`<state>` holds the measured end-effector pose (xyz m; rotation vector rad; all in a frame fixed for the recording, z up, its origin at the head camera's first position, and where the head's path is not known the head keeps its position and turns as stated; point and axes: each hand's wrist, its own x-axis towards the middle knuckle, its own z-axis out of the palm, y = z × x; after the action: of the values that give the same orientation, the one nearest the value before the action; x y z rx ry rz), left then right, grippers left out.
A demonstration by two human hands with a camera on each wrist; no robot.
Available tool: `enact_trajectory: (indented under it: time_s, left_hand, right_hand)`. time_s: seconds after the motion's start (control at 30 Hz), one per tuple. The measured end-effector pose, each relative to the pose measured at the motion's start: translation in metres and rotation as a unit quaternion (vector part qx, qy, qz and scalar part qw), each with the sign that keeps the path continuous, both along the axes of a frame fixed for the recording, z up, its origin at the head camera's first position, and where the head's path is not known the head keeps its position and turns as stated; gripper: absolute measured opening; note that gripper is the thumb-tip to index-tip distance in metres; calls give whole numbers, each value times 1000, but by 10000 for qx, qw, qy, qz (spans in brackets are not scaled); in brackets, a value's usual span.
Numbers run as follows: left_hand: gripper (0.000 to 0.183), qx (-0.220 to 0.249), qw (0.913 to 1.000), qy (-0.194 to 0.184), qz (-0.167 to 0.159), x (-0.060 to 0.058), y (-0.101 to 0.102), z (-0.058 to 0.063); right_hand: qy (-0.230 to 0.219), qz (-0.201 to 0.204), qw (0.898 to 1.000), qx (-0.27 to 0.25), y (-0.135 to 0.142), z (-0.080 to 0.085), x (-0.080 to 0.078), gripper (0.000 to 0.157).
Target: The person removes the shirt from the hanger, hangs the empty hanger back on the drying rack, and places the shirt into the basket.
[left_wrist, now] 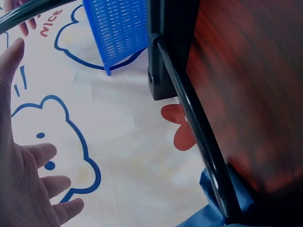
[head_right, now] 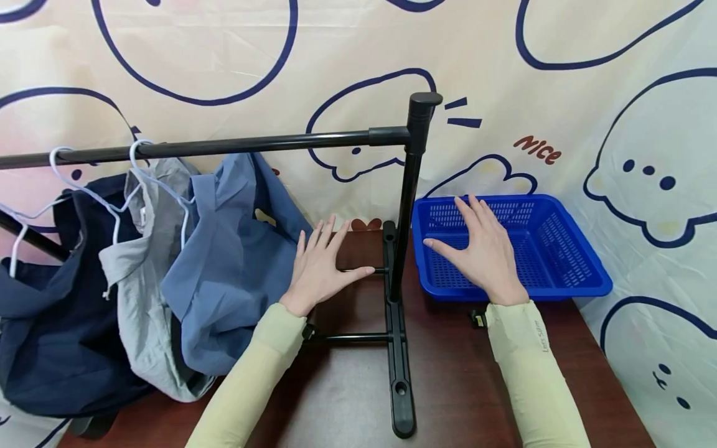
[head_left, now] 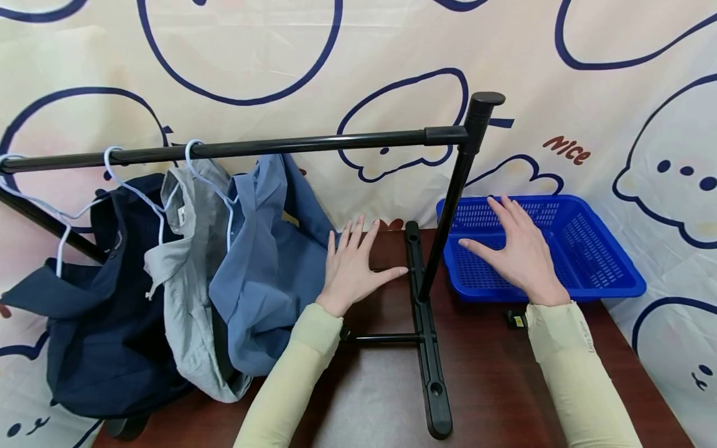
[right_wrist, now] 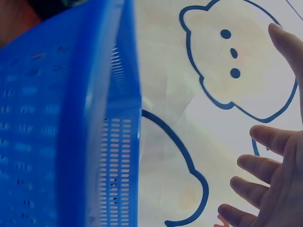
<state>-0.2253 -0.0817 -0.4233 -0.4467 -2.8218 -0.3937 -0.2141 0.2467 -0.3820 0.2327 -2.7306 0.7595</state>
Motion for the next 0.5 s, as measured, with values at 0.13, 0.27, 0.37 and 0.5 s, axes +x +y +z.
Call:
enact_trajectory:
  time_s: [0.13, 0.27, 0.37, 0.5]
  left_hand:
    - [110, 138, 9999, 65, -18, 3, -2, 5]
    - [107, 251, 9996, 112, -24, 6, -3, 10]
    - [104, 309, 9994, 171, -34, 9, -5, 13]
    - [99, 384, 9989, 268, -46, 13, -6, 18]
  right_hand:
    - [107, -10, 9996, -277, -4, 7, 3, 92]
    - [314, 37, 9981, -528, -7, 12, 5, 85]
    - [516, 83, 9962, -701, -10, 16, 6, 80]
    - [797, 132, 9923, -938, -15, 21, 10, 75]
